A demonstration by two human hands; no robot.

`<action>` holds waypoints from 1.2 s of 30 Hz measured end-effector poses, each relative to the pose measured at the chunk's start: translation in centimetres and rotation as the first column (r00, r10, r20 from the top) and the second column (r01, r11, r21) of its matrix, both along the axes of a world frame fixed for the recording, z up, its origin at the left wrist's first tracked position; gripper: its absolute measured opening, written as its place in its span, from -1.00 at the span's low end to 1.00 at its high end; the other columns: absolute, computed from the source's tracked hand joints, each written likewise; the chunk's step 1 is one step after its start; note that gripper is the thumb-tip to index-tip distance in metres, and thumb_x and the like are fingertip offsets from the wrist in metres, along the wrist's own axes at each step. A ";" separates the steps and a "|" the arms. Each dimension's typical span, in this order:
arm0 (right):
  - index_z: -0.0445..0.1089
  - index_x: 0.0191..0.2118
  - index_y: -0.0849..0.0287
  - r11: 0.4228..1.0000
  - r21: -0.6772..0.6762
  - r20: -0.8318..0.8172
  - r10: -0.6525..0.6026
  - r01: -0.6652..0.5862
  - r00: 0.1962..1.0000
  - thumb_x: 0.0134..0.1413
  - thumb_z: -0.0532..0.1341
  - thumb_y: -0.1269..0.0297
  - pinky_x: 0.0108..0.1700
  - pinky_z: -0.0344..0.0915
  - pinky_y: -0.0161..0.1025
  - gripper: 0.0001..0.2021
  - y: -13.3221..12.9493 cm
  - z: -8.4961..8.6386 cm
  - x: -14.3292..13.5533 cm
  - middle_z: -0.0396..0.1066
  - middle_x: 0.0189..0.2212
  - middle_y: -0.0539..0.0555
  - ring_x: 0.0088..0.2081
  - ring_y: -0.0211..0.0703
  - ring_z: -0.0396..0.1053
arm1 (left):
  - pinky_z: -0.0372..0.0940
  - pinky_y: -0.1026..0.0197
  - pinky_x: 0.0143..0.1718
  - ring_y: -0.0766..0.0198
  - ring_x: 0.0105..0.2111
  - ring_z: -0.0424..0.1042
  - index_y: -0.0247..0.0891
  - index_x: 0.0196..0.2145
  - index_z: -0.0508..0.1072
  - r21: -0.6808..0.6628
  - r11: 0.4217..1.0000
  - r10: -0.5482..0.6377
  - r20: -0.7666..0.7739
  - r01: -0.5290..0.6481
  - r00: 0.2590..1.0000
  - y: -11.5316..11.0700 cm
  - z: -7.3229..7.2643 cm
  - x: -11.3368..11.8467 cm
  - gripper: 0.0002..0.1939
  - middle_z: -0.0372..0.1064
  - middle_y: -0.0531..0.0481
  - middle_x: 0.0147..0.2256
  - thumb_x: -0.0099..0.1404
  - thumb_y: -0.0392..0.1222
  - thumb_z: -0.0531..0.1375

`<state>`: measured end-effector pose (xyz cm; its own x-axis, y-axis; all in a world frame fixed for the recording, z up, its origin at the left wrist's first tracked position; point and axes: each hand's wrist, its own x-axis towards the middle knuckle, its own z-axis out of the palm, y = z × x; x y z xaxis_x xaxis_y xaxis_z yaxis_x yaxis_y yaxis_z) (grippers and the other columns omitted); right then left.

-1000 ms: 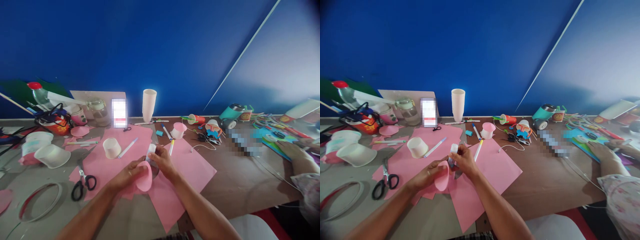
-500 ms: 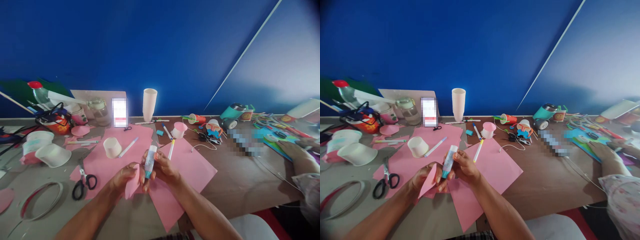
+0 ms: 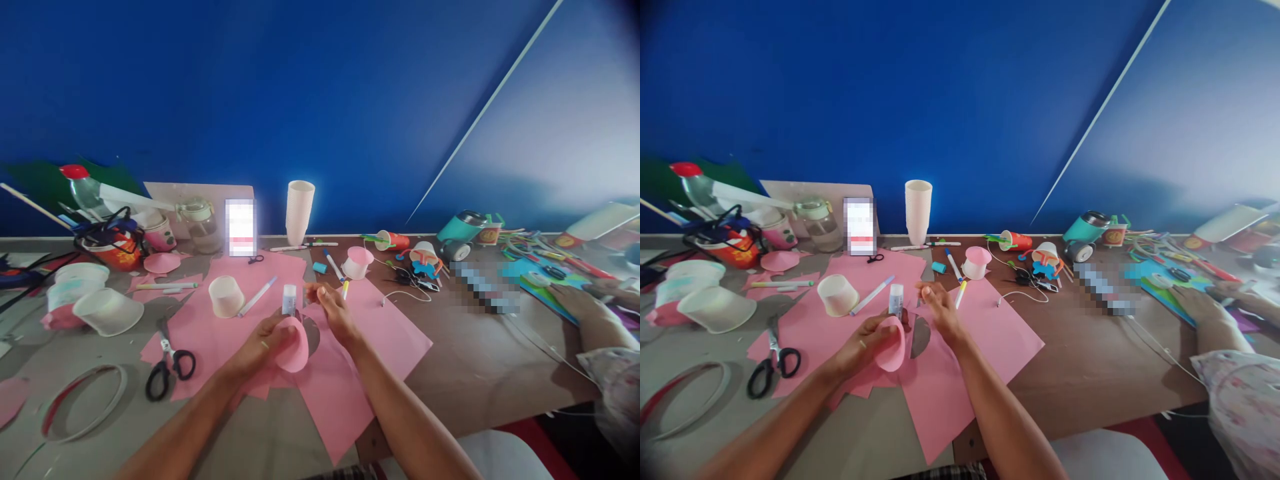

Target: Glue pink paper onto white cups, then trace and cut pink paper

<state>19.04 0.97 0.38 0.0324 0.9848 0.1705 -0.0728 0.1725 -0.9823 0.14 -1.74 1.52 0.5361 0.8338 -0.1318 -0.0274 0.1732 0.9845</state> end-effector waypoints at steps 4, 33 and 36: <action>0.52 -0.27 0.16 0.971 -0.018 -0.018 -0.238 0.238 0.971 -0.07 0.30 -0.23 -0.17 0.36 -0.09 -0.50 1.5 -1.2 1.0 0.45 -0.36 0.09 -0.32 -0.11 0.40 | 0.27 0.12 -0.11 0.17 -0.16 0.29 -0.20 -0.31 0.40 0.218 0.976 0.054 -0.142 -0.022 0.988 0.2 -0.3 0.2 -0.80 0.25 -0.07 -0.18 0.32 -0.03 0.12; 0.49 -0.19 0.17 0.959 0.123 0.818 -0.244 0.254 0.522 0.02 0.21 0.43 0.13 0.13 0.02 -0.79 7.8 0.2 2.1 0.45 -0.06 0.22 0.06 0.12 0.28 | 0.31 0.07 -0.10 0.18 -0.19 0.23 -0.21 -0.39 0.34 0.427 0.904 0.103 -0.248 0.013 0.963 1.0 -1.1 0.0 -0.73 0.11 -0.05 -0.21 0.35 -0.01 0.03; 0.48 -0.22 0.20 0.967 0.070 0.871 -0.179 0.246 0.458 -0.06 0.24 0.51 0.12 0.12 0.06 -0.77 8.4 0.3 1.9 0.45 -0.06 0.28 0.09 0.21 0.26 | 0.31 0.06 -0.10 0.17 -0.19 0.23 -0.21 -0.37 0.37 0.425 0.905 0.111 -0.269 0.014 0.957 1.1 -1.4 0.0 -0.73 0.12 -0.05 -0.21 0.34 0.00 0.03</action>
